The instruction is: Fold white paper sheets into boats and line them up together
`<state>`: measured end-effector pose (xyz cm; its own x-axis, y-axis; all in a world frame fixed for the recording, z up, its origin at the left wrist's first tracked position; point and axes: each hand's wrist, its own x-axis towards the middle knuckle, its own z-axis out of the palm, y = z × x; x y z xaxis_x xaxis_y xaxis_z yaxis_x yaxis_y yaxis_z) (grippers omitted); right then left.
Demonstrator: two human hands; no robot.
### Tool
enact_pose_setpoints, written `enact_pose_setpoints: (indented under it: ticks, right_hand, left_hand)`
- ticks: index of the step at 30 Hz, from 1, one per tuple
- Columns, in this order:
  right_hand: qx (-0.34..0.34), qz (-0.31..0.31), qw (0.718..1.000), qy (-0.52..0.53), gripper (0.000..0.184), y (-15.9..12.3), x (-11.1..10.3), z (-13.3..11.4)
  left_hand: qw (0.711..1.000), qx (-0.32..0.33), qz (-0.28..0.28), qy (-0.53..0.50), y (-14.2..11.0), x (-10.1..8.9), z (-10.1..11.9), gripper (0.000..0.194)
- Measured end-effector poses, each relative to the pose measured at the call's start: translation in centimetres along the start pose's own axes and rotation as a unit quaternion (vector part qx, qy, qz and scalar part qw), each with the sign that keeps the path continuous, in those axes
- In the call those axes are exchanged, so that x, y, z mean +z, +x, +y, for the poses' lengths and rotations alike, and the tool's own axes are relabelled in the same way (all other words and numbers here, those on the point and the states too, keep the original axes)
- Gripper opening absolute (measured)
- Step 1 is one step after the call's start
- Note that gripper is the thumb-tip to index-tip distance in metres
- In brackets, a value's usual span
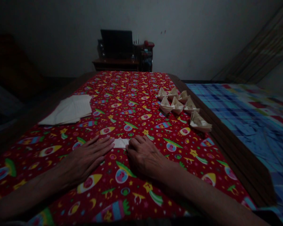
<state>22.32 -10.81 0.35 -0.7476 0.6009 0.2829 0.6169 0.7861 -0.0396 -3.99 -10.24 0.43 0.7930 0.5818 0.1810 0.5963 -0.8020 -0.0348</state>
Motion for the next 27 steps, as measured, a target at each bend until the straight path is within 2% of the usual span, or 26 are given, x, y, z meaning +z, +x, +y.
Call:
enact_pose_setpoints:
  ticks: [6,15,18,20,22,24,27]
  right_hand:
    - [0.012,-0.004,1.000,-0.011,0.015,0.3,-0.3,-0.1]
    - [-0.014,0.023,0.999,-0.017,0.020,0.4,-0.8,0.1]
    - [0.032,0.034,0.997,0.066,0.024,0.3,-1.3,0.3]
    - [0.090,0.050,0.984,0.145,0.024,0.3,-1.4,0.6]
    - [0.145,0.074,0.970,0.182,0.023,0.5,-1.3,0.9]
    - [0.177,0.089,0.966,0.168,0.018,0.7,-1.0,1.1]
    - [0.164,0.073,0.975,0.134,0.017,1.0,-0.5,1.3]
  left_hand:
    - [1.000,0.002,0.011,-0.003,-0.1,-0.1,-0.3,0.043]
    - [1.000,-0.023,0.019,-0.008,-1.5,-0.2,-1.1,0.039]
    - [0.998,-0.029,0.045,-0.042,-1.0,-0.3,-1.2,0.035]
    - [0.994,-0.038,0.072,-0.075,-0.2,-0.5,-1.3,0.031]
    - [0.989,-0.046,0.090,-0.109,0.9,-0.8,-1.6,0.027]
    - [0.987,-0.047,0.074,-0.134,2.1,-1.2,-1.9,0.024]
    - [0.989,-0.061,0.034,-0.132,3.6,-1.7,-2.2,0.018]
